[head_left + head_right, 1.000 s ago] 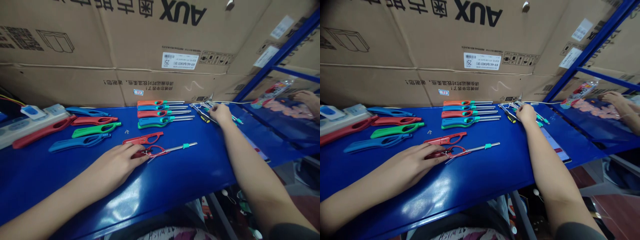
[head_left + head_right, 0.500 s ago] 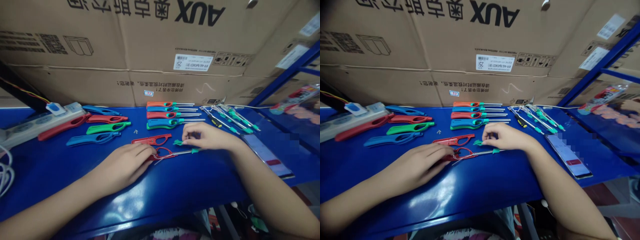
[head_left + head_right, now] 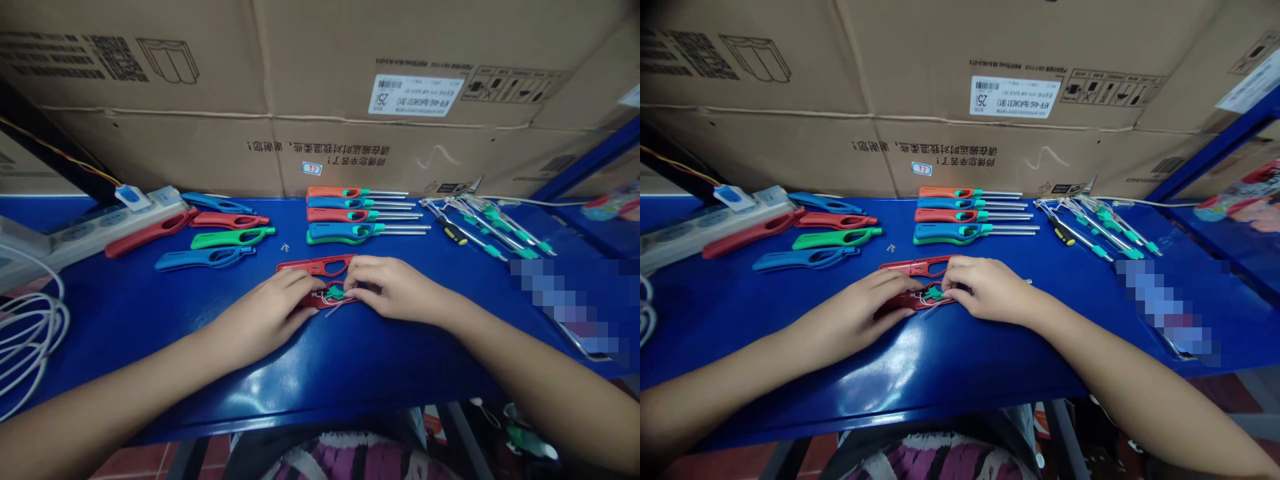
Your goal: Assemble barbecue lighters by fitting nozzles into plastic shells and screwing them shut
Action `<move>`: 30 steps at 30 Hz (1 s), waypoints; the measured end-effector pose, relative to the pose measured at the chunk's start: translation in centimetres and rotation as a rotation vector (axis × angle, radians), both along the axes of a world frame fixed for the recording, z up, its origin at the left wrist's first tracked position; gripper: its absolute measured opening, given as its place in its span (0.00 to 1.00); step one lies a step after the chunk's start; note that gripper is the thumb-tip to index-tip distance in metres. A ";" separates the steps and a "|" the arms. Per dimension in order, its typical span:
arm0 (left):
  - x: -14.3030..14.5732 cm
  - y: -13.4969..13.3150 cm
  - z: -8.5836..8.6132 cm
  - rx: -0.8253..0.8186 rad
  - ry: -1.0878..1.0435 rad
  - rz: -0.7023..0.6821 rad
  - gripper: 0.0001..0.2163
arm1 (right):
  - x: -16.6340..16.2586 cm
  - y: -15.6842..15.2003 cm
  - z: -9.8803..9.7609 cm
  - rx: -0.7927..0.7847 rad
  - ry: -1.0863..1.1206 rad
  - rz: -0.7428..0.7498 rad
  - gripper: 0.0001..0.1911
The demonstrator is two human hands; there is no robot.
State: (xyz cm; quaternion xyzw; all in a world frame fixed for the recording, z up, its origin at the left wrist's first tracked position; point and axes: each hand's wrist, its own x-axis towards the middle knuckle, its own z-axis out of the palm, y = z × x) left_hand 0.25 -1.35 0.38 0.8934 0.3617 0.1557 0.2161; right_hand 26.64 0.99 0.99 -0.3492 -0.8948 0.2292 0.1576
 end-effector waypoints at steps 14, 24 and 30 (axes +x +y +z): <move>0.4 -0.1 0.2 -0.122 -0.034 0.047 0.13 | -0.4 -0.6 -0.2 0.168 -0.168 0.071 0.08; 0.5 -0.4 0.3 -0.075 -0.030 0.040 0.15 | -0.1 -0.2 -0.4 0.180 -0.108 0.158 0.10; 0.6 -0.6 0.3 -0.006 -0.001 0.024 0.18 | 0.1 -0.2 -0.3 0.219 -0.100 0.184 0.11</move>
